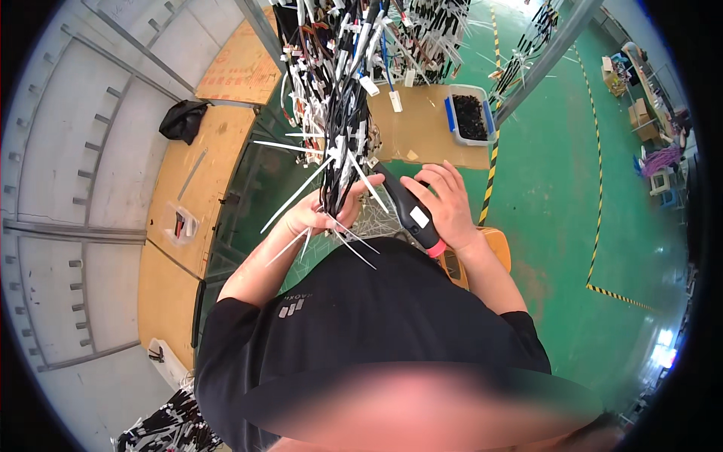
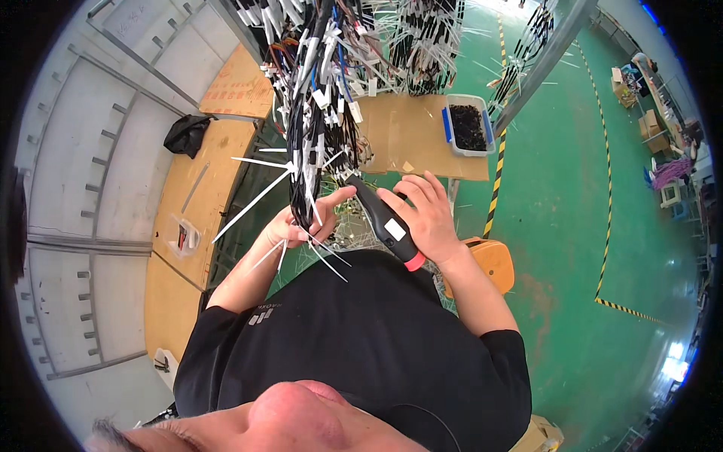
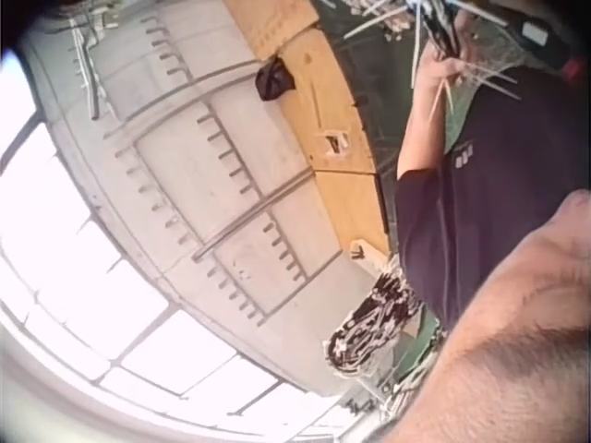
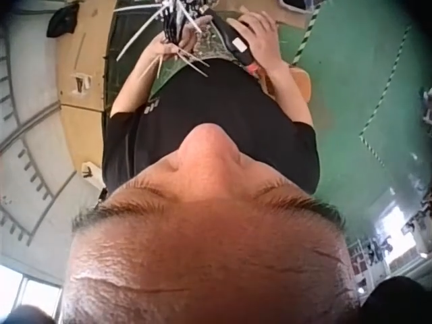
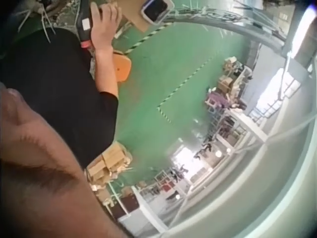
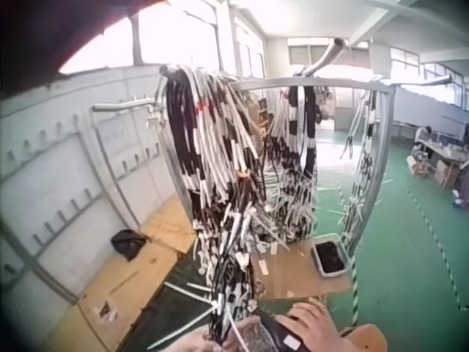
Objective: Bundling and securing wire harnesses using zip ties and a cable tie gun.
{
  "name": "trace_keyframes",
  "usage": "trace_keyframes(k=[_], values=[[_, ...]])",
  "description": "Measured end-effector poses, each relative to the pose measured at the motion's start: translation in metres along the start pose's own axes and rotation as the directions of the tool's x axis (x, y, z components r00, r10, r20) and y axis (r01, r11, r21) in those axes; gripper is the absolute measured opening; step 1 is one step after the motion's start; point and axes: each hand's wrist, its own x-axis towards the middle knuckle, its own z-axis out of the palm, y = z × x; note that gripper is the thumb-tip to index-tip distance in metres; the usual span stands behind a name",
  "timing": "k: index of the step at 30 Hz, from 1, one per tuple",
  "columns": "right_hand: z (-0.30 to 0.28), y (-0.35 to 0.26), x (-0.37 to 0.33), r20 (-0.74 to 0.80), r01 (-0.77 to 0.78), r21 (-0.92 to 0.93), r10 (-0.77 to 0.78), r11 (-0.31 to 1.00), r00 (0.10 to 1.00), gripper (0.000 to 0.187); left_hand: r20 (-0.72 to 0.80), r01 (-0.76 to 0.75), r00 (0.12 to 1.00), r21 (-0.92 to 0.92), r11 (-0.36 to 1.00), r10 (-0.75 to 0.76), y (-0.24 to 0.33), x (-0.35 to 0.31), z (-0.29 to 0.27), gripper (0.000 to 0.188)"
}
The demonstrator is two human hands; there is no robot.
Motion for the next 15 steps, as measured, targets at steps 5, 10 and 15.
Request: trace_keyframes(k=[5,10,15], values=[[-0.013,0.020,-0.009,-0.059,-0.007,0.040,0.009,0.999,0.998,0.048,-0.016,-0.038,0.999,-0.025,0.999,0.037,-0.005,0.006,0.005,0.035],[-0.023,0.038,-0.005,-0.199,0.007,0.386,0.076,0.922,0.977,0.051,0.041,-0.060,0.997,0.048,0.997,0.058,-0.015,0.005,-0.006,0.034],[-0.064,0.060,0.049,-0.049,-0.100,0.714,0.192,0.693,0.980,0.045,0.098,0.052,0.994,-0.078,0.996,-0.044,-0.004,0.001,0.000,0.044]])
